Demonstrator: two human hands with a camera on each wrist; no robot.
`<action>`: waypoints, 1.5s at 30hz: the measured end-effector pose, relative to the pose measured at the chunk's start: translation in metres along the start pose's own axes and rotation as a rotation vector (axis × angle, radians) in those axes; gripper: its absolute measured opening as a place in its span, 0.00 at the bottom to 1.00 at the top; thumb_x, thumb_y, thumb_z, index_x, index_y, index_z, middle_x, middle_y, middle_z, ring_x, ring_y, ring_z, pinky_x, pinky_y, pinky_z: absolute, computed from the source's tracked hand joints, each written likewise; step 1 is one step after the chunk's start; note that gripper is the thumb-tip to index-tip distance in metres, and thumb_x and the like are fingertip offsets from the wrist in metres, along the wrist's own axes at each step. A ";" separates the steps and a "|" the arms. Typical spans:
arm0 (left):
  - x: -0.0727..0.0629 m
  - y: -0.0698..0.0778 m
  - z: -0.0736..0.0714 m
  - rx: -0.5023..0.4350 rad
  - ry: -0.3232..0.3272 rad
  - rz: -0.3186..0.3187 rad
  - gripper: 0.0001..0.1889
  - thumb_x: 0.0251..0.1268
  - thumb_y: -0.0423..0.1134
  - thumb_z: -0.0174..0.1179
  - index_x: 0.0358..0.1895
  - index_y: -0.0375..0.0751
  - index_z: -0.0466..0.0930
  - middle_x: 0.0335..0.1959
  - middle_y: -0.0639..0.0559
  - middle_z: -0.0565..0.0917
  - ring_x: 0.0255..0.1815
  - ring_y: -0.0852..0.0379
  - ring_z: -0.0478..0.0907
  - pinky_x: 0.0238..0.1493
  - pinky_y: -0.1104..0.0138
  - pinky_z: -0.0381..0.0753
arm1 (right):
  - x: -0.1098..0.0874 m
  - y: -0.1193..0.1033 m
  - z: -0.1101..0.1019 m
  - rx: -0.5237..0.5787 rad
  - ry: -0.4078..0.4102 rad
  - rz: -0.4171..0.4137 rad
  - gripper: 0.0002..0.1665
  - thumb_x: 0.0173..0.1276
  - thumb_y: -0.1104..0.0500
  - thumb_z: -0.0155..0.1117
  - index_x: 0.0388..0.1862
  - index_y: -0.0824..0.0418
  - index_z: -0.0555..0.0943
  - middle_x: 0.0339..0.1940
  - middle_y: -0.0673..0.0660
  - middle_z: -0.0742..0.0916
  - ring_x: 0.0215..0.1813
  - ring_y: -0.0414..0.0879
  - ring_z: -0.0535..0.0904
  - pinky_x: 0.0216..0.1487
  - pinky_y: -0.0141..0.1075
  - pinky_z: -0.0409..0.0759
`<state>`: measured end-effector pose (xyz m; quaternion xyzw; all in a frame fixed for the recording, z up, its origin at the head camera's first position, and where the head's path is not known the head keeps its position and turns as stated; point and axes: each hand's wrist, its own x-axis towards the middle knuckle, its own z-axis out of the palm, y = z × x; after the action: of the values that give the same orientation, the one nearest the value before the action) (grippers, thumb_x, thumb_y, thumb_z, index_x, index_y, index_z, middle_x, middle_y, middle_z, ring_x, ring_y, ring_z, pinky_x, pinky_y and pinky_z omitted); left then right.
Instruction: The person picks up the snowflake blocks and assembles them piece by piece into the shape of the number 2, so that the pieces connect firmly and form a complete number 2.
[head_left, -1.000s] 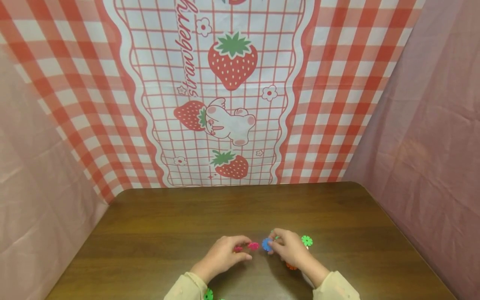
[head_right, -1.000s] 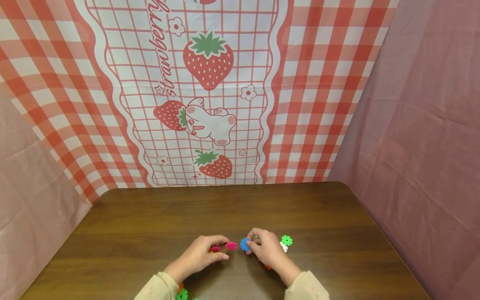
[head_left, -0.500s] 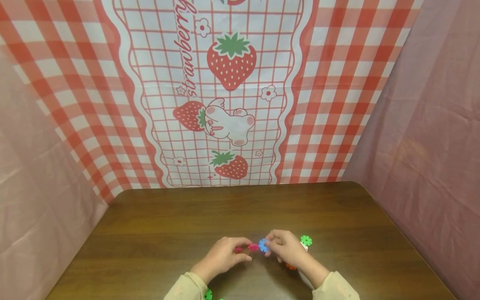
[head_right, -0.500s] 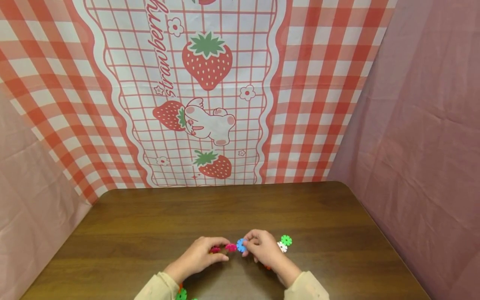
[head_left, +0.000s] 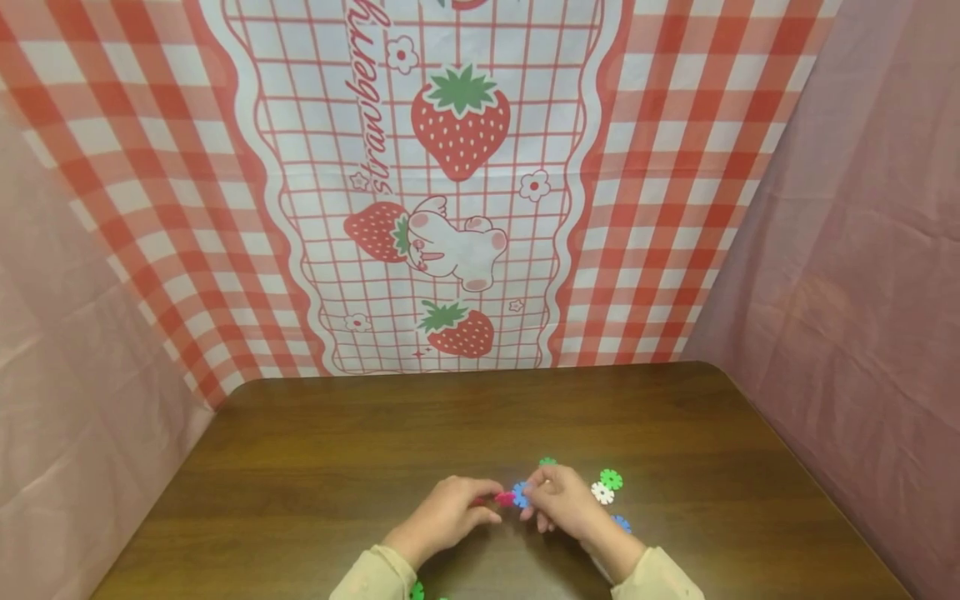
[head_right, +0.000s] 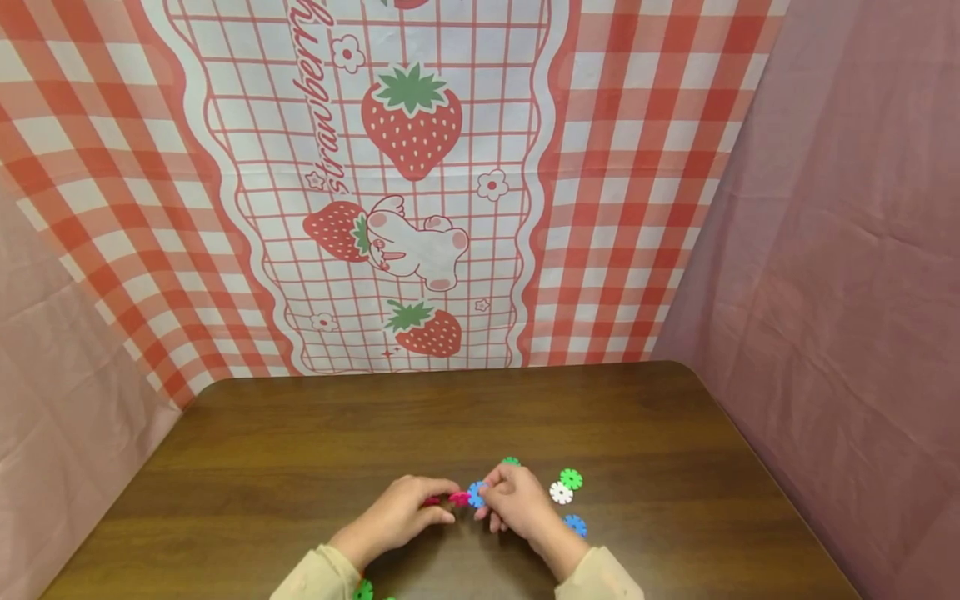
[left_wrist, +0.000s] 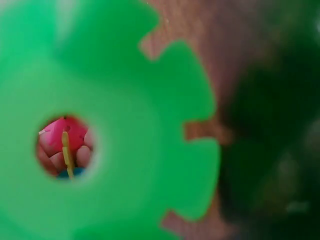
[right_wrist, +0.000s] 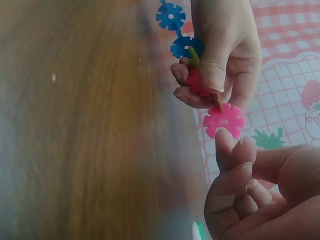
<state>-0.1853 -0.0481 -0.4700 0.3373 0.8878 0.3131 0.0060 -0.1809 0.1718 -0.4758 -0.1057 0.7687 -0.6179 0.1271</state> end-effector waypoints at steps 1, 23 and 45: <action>0.000 0.000 0.000 -0.002 -0.003 -0.004 0.16 0.58 0.43 0.68 0.50 0.45 0.84 0.45 0.55 0.86 0.45 0.61 0.82 0.48 0.68 0.80 | 0.000 0.000 0.002 0.010 -0.001 0.005 0.07 0.68 0.66 0.59 0.37 0.71 0.74 0.22 0.59 0.86 0.16 0.39 0.74 0.18 0.25 0.72; -0.006 -0.009 -0.001 -0.078 -0.016 -0.017 0.15 0.60 0.42 0.67 0.50 0.45 0.84 0.46 0.53 0.86 0.44 0.62 0.81 0.47 0.67 0.80 | -0.002 -0.004 0.026 0.064 0.101 0.075 0.06 0.68 0.67 0.57 0.38 0.70 0.72 0.21 0.57 0.86 0.16 0.37 0.73 0.17 0.24 0.71; 0.000 0.001 -0.004 0.023 -0.017 -0.065 0.15 0.54 0.45 0.71 0.42 0.46 0.80 0.35 0.57 0.85 0.36 0.63 0.80 0.39 0.69 0.81 | 0.002 -0.013 -0.030 -0.330 0.022 -0.061 0.13 0.73 0.55 0.59 0.40 0.65 0.84 0.27 0.55 0.87 0.15 0.39 0.69 0.15 0.29 0.70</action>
<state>-0.1858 -0.0502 -0.4661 0.3108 0.9017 0.2998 0.0198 -0.1928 0.1956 -0.4575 -0.1416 0.8574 -0.4882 0.0810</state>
